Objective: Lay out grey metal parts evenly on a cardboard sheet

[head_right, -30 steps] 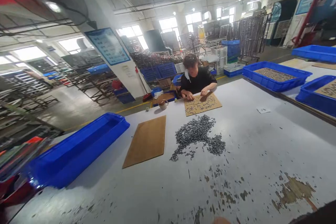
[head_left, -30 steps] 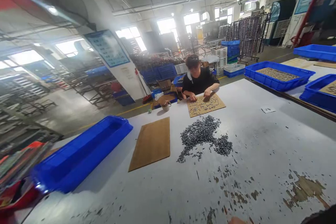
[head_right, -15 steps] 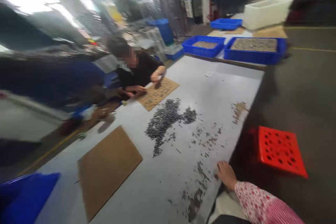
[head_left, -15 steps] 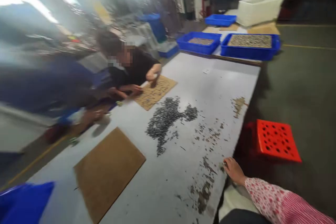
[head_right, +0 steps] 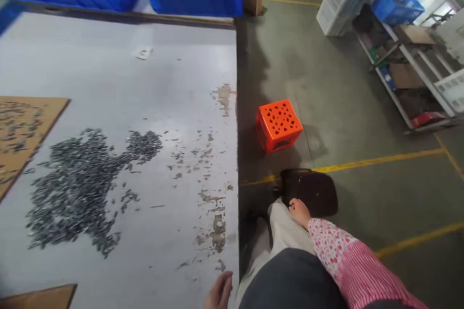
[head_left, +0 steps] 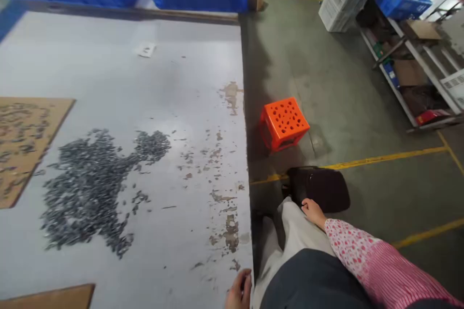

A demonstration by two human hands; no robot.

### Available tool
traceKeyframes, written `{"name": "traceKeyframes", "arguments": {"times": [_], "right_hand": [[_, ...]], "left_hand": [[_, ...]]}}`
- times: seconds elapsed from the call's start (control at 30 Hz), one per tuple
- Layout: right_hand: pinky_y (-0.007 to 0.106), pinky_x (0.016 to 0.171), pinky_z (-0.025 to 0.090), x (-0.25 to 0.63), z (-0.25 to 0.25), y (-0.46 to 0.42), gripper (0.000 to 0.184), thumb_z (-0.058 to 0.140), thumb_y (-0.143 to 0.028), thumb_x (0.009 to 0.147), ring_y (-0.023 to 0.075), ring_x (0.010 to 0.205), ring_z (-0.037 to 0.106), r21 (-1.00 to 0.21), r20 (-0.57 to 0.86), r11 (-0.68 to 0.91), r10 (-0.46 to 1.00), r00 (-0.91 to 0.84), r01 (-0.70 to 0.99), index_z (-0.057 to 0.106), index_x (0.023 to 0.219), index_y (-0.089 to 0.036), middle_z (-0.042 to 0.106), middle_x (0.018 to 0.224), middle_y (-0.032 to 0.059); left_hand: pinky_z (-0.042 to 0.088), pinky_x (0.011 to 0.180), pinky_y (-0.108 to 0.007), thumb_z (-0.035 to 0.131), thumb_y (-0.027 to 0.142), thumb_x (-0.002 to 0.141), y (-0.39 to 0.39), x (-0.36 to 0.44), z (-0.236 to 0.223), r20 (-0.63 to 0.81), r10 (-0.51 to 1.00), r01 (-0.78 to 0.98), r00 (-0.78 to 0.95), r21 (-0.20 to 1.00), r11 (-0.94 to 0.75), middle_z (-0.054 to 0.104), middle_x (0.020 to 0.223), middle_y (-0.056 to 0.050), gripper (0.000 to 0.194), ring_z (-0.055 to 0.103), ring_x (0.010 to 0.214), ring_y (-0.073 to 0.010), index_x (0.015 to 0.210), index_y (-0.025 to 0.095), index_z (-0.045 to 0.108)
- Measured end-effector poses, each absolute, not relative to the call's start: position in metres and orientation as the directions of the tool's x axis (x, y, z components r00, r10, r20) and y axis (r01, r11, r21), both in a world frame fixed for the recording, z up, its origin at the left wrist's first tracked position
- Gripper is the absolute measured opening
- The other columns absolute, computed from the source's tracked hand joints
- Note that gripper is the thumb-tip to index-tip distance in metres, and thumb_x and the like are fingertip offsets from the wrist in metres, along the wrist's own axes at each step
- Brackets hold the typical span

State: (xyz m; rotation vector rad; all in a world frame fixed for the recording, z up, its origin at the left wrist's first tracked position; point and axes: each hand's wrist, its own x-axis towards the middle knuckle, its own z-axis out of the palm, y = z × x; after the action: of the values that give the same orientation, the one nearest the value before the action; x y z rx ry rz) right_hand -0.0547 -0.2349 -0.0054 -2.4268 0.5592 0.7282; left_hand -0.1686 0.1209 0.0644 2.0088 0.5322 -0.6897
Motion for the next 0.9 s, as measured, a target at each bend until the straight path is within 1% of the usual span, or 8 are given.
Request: {"name": "traceKeyframes", "arguments": {"times": [0.1, 0.2, 0.3, 0.37, 0.5, 0.63, 0.77, 0.9], "right_hand": [[0.027, 0.082, 0.043, -0.063, -0.026, -0.258, 0.023, 0.050, -0.014, 0.078, 0.0181, 0.087, 0.061, -0.344, -0.609, -0.728, -0.308, 0.731, -0.593, 0.065, 0.095, -0.014, 0.065, 0.092, 0.0082], [0.029, 0.086, 0.042, -0.058, -0.045, -0.291, 0.023, 0.050, -0.016, 0.078, 0.0197, 0.091, 0.061, -0.327, -0.612, -0.699, -0.356, 0.706, -0.636, 0.065, 0.096, -0.013, 0.066, 0.095, 0.0098], [0.031, 0.086, 0.043, -0.041, -0.072, -0.334, 0.023, 0.050, -0.019, 0.079, 0.0207, 0.092, 0.061, -0.322, -0.623, -0.692, -0.359, 0.695, -0.646, 0.065, 0.096, -0.013, 0.067, 0.096, 0.0112], [0.031, 0.086, 0.043, -0.030, -0.100, -0.362, 0.023, 0.049, -0.021, 0.080, 0.0210, 0.093, 0.061, -0.334, -0.640, -0.694, -0.329, 0.694, -0.637, 0.066, 0.094, -0.014, 0.068, 0.097, 0.0112], [0.031, 0.086, 0.044, -0.018, -0.169, -0.397, 0.024, 0.049, -0.024, 0.080, 0.0208, 0.092, 0.061, -0.386, -0.699, -0.682, -0.225, 0.679, -0.622, 0.065, 0.095, -0.015, 0.068, 0.097, 0.0105], [0.032, 0.084, 0.046, -0.031, -0.234, -0.397, 0.026, 0.049, -0.028, 0.079, 0.0202, 0.089, 0.062, -0.435, -0.755, -0.624, -0.141, 0.641, -0.649, 0.064, 0.097, -0.017, 0.068, 0.096, 0.0079], [0.034, 0.080, 0.048, -0.054, -0.288, -0.373, 0.025, 0.049, -0.034, 0.076, 0.0215, 0.082, 0.062, -0.466, -0.804, -0.495, -0.108, 0.585, -0.733, 0.063, 0.090, -0.019, 0.069, 0.088, 0.0066], [0.034, 0.076, 0.050, -0.064, -0.336, -0.343, 0.029, 0.046, -0.040, 0.077, 0.0221, 0.080, 0.062, -0.456, -0.843, -0.457, -0.053, 0.535, -0.764, 0.062, 0.091, -0.019, 0.069, 0.084, 0.0064]], "left_hand": [[0.056, 0.071, -0.029, 0.048, 0.064, 0.075, 0.104, -0.157, 0.058, -0.681, 0.014, 0.594, 0.732, 0.629, -0.501, 0.074, 0.087, -0.007, 0.048, 0.070, 0.079, -0.0246, 0.088, 0.023, 0.069], [0.055, 0.074, -0.028, 0.047, 0.061, 0.077, 0.078, -0.157, 0.051, -0.724, 0.017, 0.621, 0.689, 0.578, -0.530, 0.074, 0.094, -0.008, 0.046, 0.070, 0.087, -0.0246, 0.090, 0.022, 0.069], [0.055, 0.077, -0.027, 0.049, 0.058, 0.076, 0.041, -0.160, 0.034, -0.760, 0.047, 0.669, 0.648, 0.538, -0.512, 0.074, 0.094, -0.007, 0.043, 0.070, 0.088, -0.0236, 0.091, 0.023, 0.070], [0.055, 0.078, -0.028, 0.051, 0.058, 0.074, 0.011, -0.161, 0.018, -0.781, 0.104, 0.717, 0.616, 0.500, -0.485, 0.074, 0.094, -0.007, 0.042, 0.070, 0.087, -0.0239, 0.090, 0.023, 0.070], [0.054, 0.082, -0.030, 0.050, 0.059, 0.072, -0.051, -0.156, -0.021, -0.805, 0.274, 0.817, 0.526, 0.389, -0.425, 0.074, 0.093, -0.008, 0.046, 0.069, 0.089, -0.0255, 0.089, 0.022, 0.071], [0.054, 0.079, -0.031, 0.051, 0.058, 0.072, -0.095, -0.149, -0.073, -0.835, 0.342, 0.879, 0.430, 0.302, -0.368, 0.074, 0.093, -0.009, 0.046, 0.069, 0.088, -0.0257, 0.088, 0.019, 0.071], [0.054, 0.080, -0.034, 0.054, 0.060, 0.071, -0.101, -0.148, -0.132, -0.812, 0.448, 0.916, 0.374, 0.249, -0.314, 0.073, 0.091, -0.010, 0.049, 0.068, 0.089, -0.0262, 0.090, 0.018, 0.070], [0.052, 0.085, -0.035, 0.053, 0.057, 0.074, -0.079, -0.156, -0.182, -0.771, 0.543, 0.932, 0.332, 0.180, -0.313, 0.073, 0.091, -0.009, 0.046, 0.067, 0.091, -0.0256, 0.090, 0.018, 0.070]]}}
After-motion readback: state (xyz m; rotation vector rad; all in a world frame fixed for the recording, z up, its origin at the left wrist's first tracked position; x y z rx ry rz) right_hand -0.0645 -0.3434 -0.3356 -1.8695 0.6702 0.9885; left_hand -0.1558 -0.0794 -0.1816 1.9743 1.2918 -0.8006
